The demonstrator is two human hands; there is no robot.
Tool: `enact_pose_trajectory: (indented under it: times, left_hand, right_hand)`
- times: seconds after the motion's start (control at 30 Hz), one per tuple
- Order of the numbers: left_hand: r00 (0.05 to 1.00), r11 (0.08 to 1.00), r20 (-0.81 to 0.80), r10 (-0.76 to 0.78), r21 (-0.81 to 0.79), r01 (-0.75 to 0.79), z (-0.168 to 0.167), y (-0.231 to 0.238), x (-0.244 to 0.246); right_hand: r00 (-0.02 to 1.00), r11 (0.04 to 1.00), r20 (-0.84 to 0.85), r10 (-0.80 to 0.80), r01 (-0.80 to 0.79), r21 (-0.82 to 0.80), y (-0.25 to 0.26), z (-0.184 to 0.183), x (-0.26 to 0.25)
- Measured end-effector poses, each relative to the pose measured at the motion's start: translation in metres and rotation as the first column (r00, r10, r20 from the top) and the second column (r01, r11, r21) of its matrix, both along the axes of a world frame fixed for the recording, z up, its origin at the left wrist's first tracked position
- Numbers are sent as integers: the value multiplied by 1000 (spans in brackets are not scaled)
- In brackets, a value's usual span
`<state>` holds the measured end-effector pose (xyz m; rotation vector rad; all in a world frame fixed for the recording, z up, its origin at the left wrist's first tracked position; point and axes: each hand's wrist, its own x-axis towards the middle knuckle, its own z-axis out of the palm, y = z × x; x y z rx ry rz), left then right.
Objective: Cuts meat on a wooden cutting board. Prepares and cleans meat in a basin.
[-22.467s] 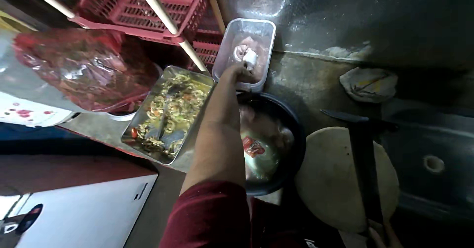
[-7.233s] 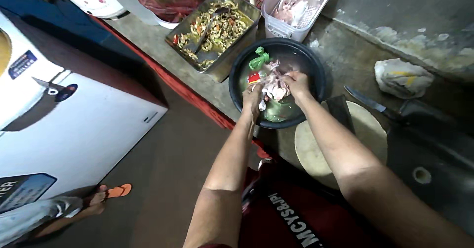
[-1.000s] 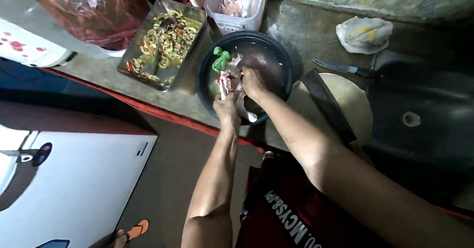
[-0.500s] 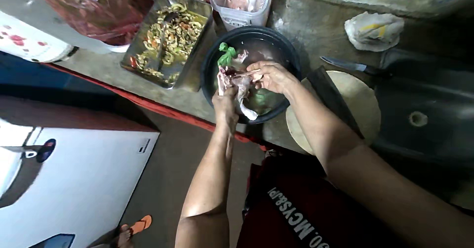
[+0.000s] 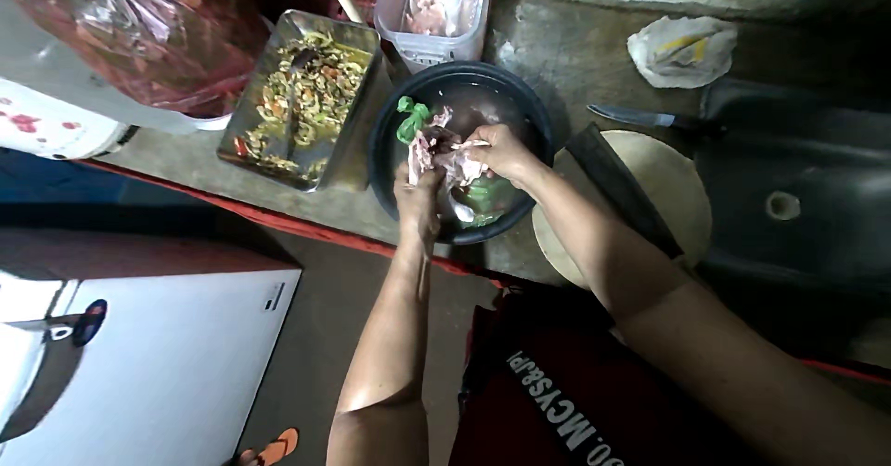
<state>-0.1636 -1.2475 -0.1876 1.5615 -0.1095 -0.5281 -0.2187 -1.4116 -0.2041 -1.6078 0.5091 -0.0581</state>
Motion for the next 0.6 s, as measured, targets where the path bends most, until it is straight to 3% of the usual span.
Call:
enact_pose_trajectory:
  times: [0.1, 0.2, 0.33, 0.43, 0.6]
  left_hand:
    - [996, 994, 6, -90, -57, 90, -3, 0, 2]
    - [991, 990, -9, -133, -53, 132, 1, -4, 4]
    - [1000, 1000, 23, -3, -28, 3, 5, -11, 6]
    - [998, 994, 54, -33, -102, 38, 1, -7, 8]
    - [990, 994, 140, -34, -96, 48, -1, -6, 9]
  right_hand:
    - [996, 981, 69, 65, -51, -187, -10, 8, -2]
    - [977, 962, 165, 135, -90, -259, -13, 15, -4]
    - [962, 981, 241, 129, -89, -172, -16, 16, -8]
    - [969, 993, 223, 106, -93, -69, -14, 13, -14]
    - [972, 989, 227, 60, -88, 117, -11, 0, -13]
